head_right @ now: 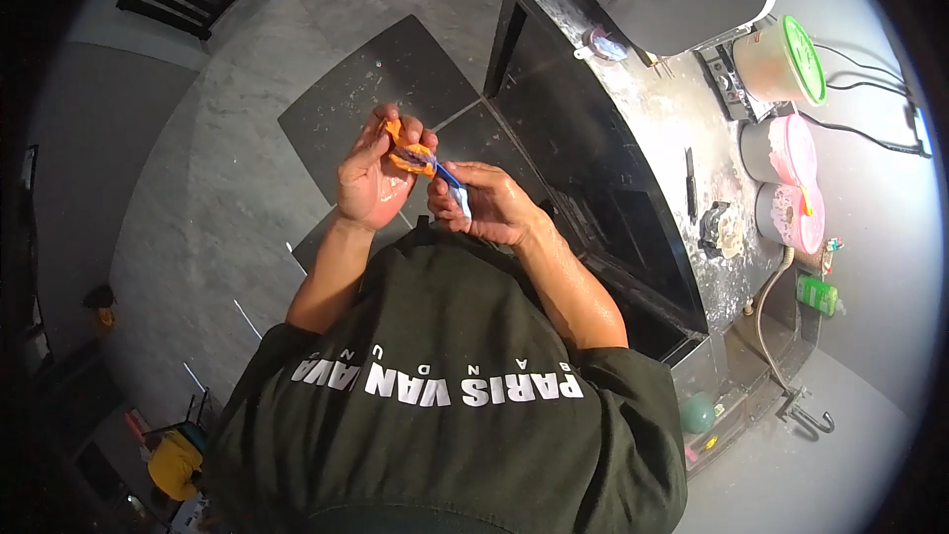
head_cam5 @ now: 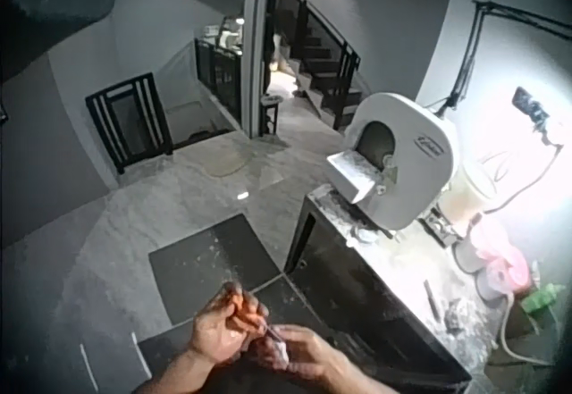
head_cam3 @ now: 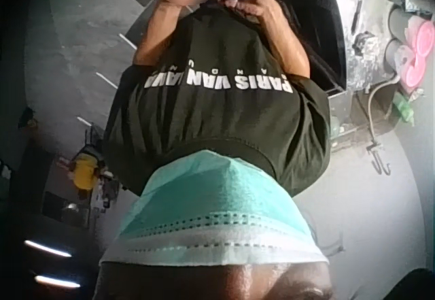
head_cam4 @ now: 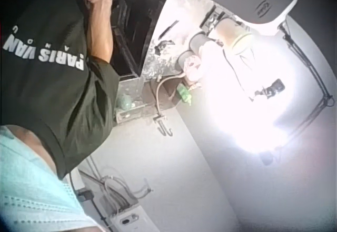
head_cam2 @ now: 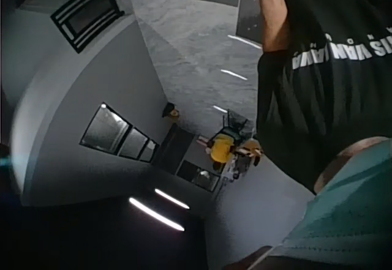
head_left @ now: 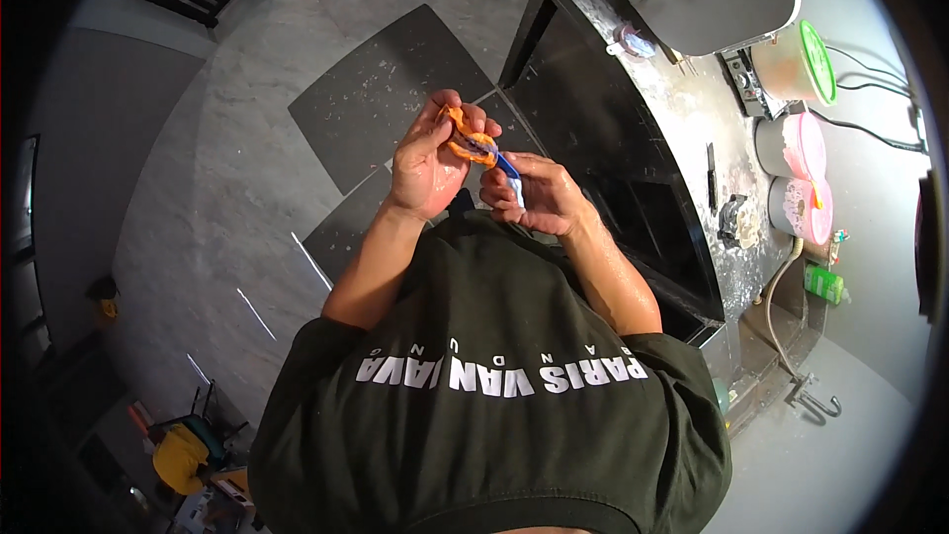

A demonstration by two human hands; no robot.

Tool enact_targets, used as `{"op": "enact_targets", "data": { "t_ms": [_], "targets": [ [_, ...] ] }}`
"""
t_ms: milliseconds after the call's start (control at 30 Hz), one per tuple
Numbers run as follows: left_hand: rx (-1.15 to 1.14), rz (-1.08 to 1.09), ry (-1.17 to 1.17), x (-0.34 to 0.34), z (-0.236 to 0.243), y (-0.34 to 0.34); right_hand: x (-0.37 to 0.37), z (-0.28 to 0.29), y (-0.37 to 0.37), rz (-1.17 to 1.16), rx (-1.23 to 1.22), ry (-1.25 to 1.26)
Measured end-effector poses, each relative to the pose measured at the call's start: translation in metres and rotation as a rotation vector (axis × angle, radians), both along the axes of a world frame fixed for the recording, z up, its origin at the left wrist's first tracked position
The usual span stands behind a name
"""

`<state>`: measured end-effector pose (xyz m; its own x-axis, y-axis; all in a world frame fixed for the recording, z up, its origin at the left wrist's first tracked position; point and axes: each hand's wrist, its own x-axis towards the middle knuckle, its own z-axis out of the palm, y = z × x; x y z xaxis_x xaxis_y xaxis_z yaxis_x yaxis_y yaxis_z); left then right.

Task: Trim and clean a dental impression model using a grinding machine and water.

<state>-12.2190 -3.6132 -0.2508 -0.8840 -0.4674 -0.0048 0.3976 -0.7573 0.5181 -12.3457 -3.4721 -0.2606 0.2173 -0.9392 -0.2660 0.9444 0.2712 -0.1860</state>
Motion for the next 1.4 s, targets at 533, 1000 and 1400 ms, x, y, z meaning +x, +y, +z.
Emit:
{"op": "enact_targets", "data": {
  "t_ms": [533, 1000, 1400],
  "targets": [
    [0.027, 0.234, -0.555, 0.027, -0.033, -0.026, -0.080, -0.030, 0.038, -0.696, 0.560, 0.957],
    [-0.066, 0.140, -0.552, 0.012, -0.022, -0.020, -0.121, -0.095, 0.046, -1.007, 0.878, 0.695],
    [-0.273, 0.069, -0.671, 0.034, -0.030, -0.019, -0.002, -0.032, -0.029, -0.494, 0.325, 1.251]
  ]
}}
